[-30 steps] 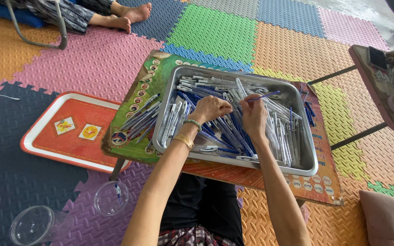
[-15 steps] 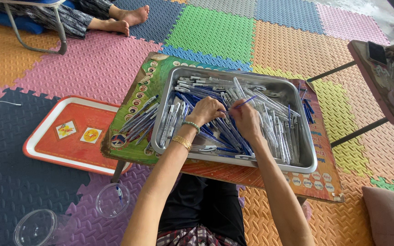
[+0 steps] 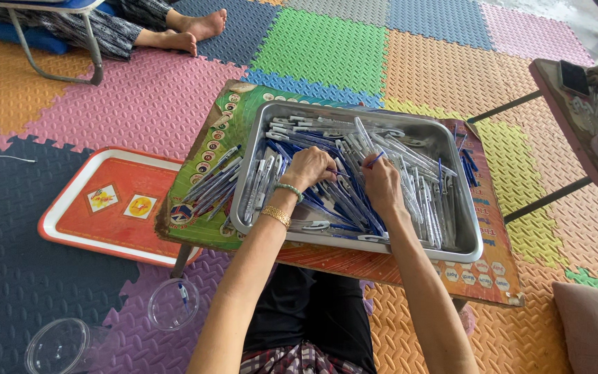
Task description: The person sits on the floor and assembles pens by inserting blue ink cartridges into clear plastic barrels. They pick up the components from a metal tray, fit them together, and place the finished pens back into the tray.
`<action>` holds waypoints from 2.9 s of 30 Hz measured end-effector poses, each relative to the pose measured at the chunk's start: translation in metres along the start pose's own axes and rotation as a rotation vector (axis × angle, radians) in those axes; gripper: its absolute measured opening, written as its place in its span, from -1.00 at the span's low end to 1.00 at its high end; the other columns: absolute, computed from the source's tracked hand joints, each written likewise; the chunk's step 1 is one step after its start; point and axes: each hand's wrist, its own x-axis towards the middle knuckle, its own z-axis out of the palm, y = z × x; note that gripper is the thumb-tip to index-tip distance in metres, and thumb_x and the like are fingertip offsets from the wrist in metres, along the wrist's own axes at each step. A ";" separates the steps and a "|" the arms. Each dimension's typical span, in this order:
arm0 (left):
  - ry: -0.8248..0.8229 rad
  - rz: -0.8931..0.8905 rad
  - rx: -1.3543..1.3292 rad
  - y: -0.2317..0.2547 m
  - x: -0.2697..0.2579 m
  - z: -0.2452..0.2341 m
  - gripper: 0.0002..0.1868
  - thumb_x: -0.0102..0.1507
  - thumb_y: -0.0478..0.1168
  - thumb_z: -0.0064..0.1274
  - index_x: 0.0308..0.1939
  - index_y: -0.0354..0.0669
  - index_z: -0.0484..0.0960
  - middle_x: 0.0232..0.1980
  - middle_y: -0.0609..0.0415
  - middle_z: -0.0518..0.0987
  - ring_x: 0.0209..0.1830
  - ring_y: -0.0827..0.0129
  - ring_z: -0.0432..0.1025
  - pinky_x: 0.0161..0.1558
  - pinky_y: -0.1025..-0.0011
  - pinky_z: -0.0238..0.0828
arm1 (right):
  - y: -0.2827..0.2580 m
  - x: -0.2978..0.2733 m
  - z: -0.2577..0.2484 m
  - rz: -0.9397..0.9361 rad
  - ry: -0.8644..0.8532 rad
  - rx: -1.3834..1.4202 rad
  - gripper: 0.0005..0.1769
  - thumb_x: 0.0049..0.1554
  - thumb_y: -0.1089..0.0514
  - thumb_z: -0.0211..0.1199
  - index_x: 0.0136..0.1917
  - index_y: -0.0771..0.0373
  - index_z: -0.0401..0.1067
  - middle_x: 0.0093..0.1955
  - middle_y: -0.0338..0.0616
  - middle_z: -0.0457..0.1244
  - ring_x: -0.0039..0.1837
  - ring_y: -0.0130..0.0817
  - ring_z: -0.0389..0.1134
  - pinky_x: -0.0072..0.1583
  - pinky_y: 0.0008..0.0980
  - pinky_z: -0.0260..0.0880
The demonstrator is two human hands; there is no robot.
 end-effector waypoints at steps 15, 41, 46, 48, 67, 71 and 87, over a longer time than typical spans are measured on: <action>0.190 0.027 -0.145 0.015 -0.026 -0.040 -0.71 0.33 0.24 0.21 -0.15 0.28 0.87 -0.11 0.08 0.80 0.07 0.04 0.68 0.15 0.05 0.66 | -0.005 -0.005 0.005 -0.034 -0.248 -0.055 -0.73 0.28 -0.01 0.38 0.14 0.10 0.43 -0.08 0.11 0.46 0.10 0.24 0.53 0.12 0.20 0.55; 0.049 -0.536 0.150 -0.257 -0.099 -0.040 -0.63 0.39 -0.14 0.08 0.24 0.07 0.80 0.11 -0.12 0.80 0.21 -0.09 0.67 0.24 -0.04 0.64 | -0.025 -0.009 0.001 -0.008 -0.235 -0.040 -0.80 0.35 0.01 0.22 0.15 0.08 0.31 -0.07 0.13 0.41 -0.02 0.40 0.52 0.02 0.29 0.56; 0.241 -0.454 -0.089 -0.169 -0.114 -0.127 -0.61 0.55 -0.27 -0.07 0.40 -0.38 0.63 0.09 -0.44 0.68 0.21 -0.35 0.58 0.23 -0.18 0.55 | -0.020 -0.009 0.003 -0.001 -0.216 0.006 -0.83 0.35 0.04 0.22 0.16 0.06 0.33 -0.06 0.15 0.41 -0.02 0.42 0.52 0.01 0.32 0.54; 0.524 -0.217 -0.291 -0.159 -0.106 -0.144 -0.56 0.66 -0.15 -0.12 0.36 -0.49 0.65 0.08 -0.54 0.69 0.13 -0.45 0.56 0.21 -0.27 0.47 | -0.015 -0.008 0.007 0.009 -0.201 0.029 -0.81 0.37 0.00 0.22 0.17 0.05 0.33 -0.06 0.11 0.42 0.00 0.37 0.53 0.03 0.26 0.57; 0.123 -0.263 -1.567 0.041 0.007 -0.007 -0.65 0.34 -0.14 0.44 0.18 -0.09 0.81 -0.16 0.00 0.82 -0.46 0.60 0.61 -0.42 0.68 0.63 | -0.028 -0.004 -0.013 0.013 0.040 0.133 -0.82 0.32 0.06 0.35 0.15 0.08 0.45 -0.14 0.11 0.44 0.03 0.28 0.52 0.08 0.25 0.48; 0.057 -0.228 -1.770 0.046 -0.003 -0.027 -0.68 0.35 -0.18 0.39 0.19 -0.03 0.78 -0.13 -0.01 0.84 -0.43 0.50 0.69 -0.44 0.65 0.67 | -0.045 0.003 -0.029 0.228 0.195 0.544 -0.90 0.35 0.14 0.26 0.14 0.12 0.46 -0.21 -0.14 0.51 -0.18 -0.28 0.53 -0.01 -0.27 0.50; -0.284 -0.187 -1.934 0.054 -0.022 -0.054 -0.56 0.46 0.17 0.22 0.21 -0.03 0.70 -0.07 0.05 0.80 -0.38 0.57 0.58 -0.61 0.88 0.23 | -0.064 0.003 -0.034 0.203 0.308 0.965 -0.87 0.30 0.37 0.39 0.10 0.36 0.48 -0.13 0.04 0.46 -0.03 -0.20 0.59 -0.06 -0.44 0.64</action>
